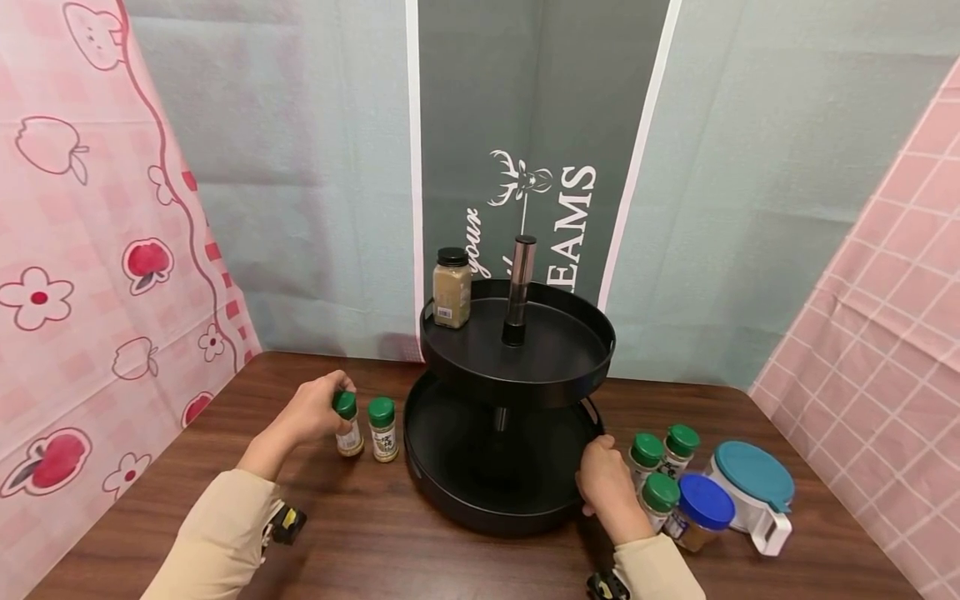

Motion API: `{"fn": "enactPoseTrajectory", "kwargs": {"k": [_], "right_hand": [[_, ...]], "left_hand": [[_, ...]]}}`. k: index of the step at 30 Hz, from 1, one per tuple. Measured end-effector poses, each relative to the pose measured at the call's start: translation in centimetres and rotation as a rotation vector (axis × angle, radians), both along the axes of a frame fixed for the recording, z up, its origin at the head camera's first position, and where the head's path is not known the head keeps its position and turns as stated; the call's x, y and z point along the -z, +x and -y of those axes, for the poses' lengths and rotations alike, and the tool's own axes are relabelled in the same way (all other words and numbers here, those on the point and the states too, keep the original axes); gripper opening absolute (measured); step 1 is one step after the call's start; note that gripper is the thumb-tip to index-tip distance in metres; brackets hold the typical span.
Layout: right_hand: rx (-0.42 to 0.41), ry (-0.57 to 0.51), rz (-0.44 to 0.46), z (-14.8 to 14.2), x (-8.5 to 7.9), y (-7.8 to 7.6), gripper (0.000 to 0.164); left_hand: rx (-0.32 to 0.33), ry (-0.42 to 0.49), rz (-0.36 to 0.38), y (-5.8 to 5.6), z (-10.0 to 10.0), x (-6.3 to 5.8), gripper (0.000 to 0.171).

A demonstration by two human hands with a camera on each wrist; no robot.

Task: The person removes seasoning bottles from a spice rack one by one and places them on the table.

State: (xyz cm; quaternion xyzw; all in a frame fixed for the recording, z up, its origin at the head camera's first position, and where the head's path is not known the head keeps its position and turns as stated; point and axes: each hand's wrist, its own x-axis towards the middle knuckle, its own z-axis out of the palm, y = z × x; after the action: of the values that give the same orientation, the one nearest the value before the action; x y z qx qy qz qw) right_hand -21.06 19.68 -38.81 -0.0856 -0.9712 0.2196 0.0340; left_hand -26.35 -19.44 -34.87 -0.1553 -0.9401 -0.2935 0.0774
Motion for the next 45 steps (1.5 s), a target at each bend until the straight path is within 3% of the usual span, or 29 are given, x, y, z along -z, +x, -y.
{"fn": "enactPoseTrajectory", "kwargs": {"k": [11, 30, 45], "right_hand": [[-0.003, -0.005, -0.007, 0.1, -0.1, 0.0, 0.04], [-0.008, 0.011, -0.008, -0.1, 0.0, 0.1, 0.052], [-0.021, -0.02, 0.033, -0.2, -0.1, 0.1, 0.058]], "left_hand": [[0.005, 0.007, 0.031, 0.2, 0.1, 0.6, 0.044], [0.031, -0.009, 0.073, 0.2, 0.0, 0.7, 0.045], [0.095, -0.153, 0.135, 0.2, -0.2, -0.5, 0.052]]}}
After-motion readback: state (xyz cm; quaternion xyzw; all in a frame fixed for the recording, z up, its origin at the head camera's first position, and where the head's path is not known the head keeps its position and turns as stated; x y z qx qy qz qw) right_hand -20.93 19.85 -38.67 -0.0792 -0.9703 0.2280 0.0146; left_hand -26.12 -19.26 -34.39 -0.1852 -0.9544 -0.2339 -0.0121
